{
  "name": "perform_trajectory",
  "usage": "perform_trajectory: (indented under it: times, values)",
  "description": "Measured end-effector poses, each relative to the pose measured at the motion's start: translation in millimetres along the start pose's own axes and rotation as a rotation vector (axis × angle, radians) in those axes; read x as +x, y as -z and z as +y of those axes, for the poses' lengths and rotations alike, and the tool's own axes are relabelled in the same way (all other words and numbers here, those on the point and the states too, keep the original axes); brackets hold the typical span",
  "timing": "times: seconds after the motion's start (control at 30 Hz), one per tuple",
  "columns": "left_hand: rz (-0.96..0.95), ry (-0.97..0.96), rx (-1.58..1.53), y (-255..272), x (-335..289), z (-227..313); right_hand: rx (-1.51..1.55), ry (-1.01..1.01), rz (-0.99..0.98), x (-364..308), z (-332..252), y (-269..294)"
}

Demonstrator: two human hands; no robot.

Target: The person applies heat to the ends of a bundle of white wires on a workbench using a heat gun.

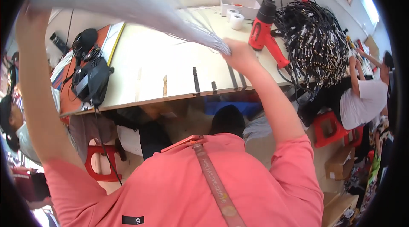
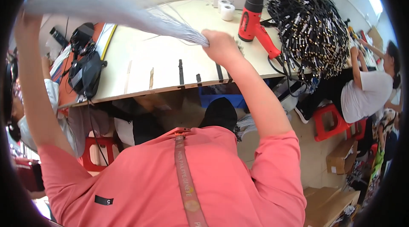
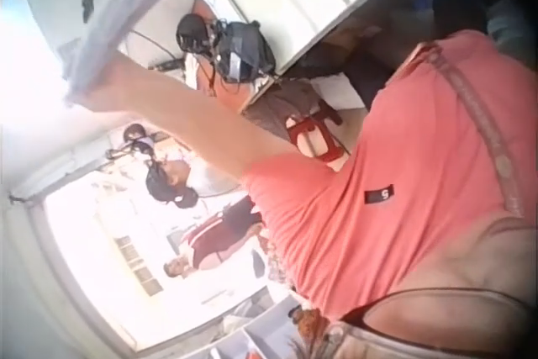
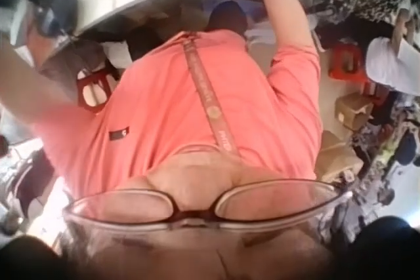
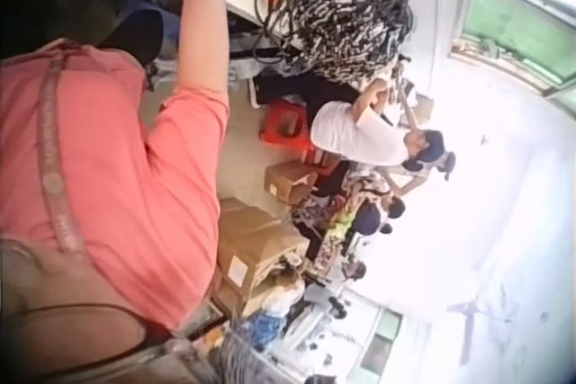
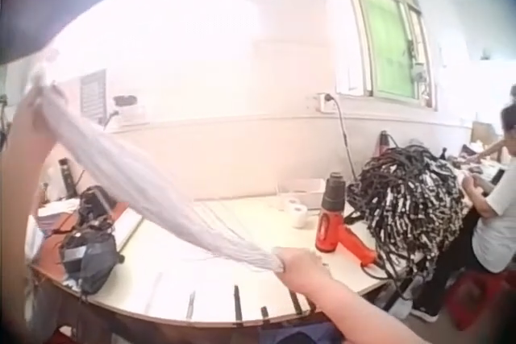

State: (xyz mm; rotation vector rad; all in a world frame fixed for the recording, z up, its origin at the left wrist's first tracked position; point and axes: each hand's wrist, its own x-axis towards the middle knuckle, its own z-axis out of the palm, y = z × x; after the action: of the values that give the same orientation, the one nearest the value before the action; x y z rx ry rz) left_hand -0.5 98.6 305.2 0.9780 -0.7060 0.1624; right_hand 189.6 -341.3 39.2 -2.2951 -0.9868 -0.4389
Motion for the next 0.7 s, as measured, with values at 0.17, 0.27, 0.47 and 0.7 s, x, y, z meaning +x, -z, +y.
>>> perform_trajectory:
  times: [0.17,0.27,0.47,0.7]
  values:
    - [0.33,-0.211,0.104,24,-100,-81,-0.427,0.34,0.333,22,53,-25]
    - [0.441,-0.14,-0.005,13,-137,-132,-0.481,0.33,0.174,3,60,-81]
    - [0.573,-0.113,-0.043,30,-183,-142,-0.266,0.307,0.042,-16,26,-107]
    - [0.598,-0.218,-0.13,52,-174,-130,-0.211,0.302,-0.356,11,30,-88]
